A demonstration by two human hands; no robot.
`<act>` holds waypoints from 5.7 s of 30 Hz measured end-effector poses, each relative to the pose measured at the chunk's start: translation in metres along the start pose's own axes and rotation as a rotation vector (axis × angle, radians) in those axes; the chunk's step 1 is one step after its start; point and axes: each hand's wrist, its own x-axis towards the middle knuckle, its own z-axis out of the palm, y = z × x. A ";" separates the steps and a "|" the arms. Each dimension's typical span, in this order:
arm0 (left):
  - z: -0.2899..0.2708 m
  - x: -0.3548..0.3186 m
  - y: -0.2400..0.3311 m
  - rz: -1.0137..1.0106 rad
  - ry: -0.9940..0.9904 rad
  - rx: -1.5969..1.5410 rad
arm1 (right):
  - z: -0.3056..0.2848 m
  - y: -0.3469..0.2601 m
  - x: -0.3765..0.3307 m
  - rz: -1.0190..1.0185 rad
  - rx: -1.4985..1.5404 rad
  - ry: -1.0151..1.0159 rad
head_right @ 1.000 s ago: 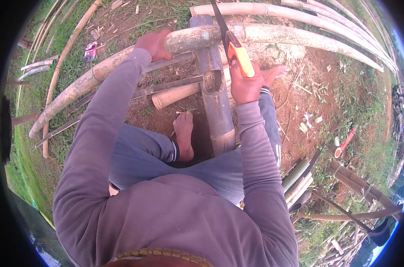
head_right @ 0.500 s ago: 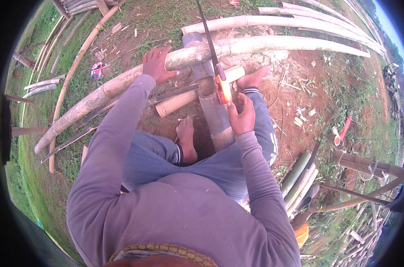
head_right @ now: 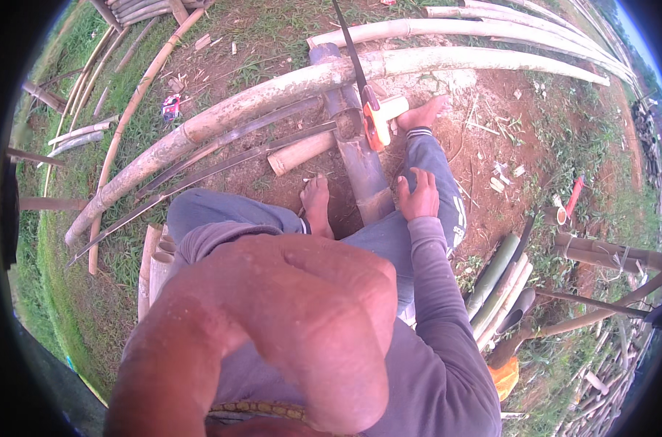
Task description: The person sits on the ground and uses a hand saw to cut long bamboo poles into shorter sections. The person positions each pole, saws through it, and places the cut pieces onto a nearby stack.
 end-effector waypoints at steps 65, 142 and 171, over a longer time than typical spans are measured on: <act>-0.120 0.094 0.227 -0.228 0.256 1.553 | -0.352 -0.351 0.085 -0.897 0.478 0.306; -0.259 -0.260 -0.200 -1.425 -0.237 1.573 | 0.012 -0.107 0.169 0.050 0.749 0.033; -0.266 -0.248 -0.181 -1.557 -0.286 1.412 | -0.051 -0.113 0.060 0.160 0.814 -0.045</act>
